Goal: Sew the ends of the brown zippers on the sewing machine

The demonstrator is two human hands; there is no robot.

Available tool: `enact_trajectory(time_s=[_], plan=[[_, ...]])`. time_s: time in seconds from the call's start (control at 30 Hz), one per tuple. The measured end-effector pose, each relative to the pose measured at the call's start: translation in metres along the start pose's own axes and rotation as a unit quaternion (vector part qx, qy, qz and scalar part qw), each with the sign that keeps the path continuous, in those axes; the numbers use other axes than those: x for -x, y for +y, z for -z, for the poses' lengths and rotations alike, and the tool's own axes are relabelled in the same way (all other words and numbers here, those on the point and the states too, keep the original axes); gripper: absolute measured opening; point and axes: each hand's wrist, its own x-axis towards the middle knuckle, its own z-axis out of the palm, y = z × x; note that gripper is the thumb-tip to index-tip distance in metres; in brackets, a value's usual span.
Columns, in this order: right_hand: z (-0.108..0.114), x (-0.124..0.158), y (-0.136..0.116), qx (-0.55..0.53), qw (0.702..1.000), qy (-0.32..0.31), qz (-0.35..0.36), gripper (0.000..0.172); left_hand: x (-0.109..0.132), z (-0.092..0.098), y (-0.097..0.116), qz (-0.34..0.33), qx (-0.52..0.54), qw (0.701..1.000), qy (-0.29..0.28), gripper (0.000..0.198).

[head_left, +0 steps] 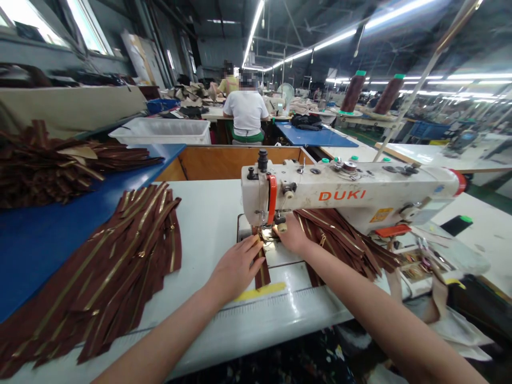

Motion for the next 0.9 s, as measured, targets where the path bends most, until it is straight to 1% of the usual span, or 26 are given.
enact_trajectory(time_s=[0.07, 0.1, 0.17, 0.23, 0.3, 0.43, 0.53, 0.6, 0.67, 0.73, 0.8, 0.9], plan=[[0.007, 0.017, -0.005, 0.024, 0.999, 0.022, -0.004, 0.017, 0.000, 0.000, 0.001, -0.001, 0.005, 1.000, 0.009, 0.031], [0.009, 0.027, -0.008, 0.032, 0.999, 0.027, 0.006, 0.017, 0.001, 0.000, 0.001, -0.003, 0.009, 1.000, 0.013, 0.031], [0.011, 0.045, -0.013, 0.041, 0.998, 0.018, 0.051, 0.016, 0.001, 0.000, 0.002, -0.003, 0.018, 1.000, 0.019, 0.031], [0.009, 0.059, -0.016, 0.037, 0.994, -0.009, 0.101, 0.015, 0.001, 0.000, 0.002, -0.002, 0.023, 1.000, 0.022, 0.032], [0.004, 0.067, -0.018, 0.033, 0.992, -0.027, 0.119, 0.016, 0.001, 0.000, 0.002, -0.003, 0.021, 0.999, 0.024, 0.032], [-0.002, 0.069, -0.019, 0.039, 0.992, -0.033, 0.117, 0.018, 0.000, 0.000, 0.002, -0.010, 0.015, 0.999, 0.028, 0.031], [0.002, 0.064, -0.019, 0.040, 0.991, -0.036, 0.123, 0.020, -0.001, 0.001, 0.002, -0.006, 0.016, 1.000, 0.024, 0.031], [0.007, 0.056, -0.016, 0.047, 0.993, -0.018, 0.110, 0.021, -0.002, 0.003, 0.003, 0.000, 0.015, 1.000, 0.015, 0.031], [0.009, 0.042, -0.011, 0.049, 0.996, 0.009, 0.073, 0.019, -0.003, 0.005, 0.004, 0.006, 0.014, 1.000, 0.003, 0.031], [0.007, 0.024, -0.004, 0.028, 0.999, 0.016, 0.024, 0.016, -0.004, 0.007, 0.005, 0.011, 0.016, 1.000, -0.005, 0.030], [0.002, 0.007, 0.001, -0.009, 1.000, -0.008, -0.003, 0.016, -0.005, 0.007, 0.006, 0.016, 0.018, 1.000, -0.009, 0.029], [-0.007, -0.012, 0.006, -0.046, 0.998, -0.051, 0.008, 0.016, -0.005, 0.006, 0.007, 0.024, 0.016, 1.000, -0.012, 0.029]])
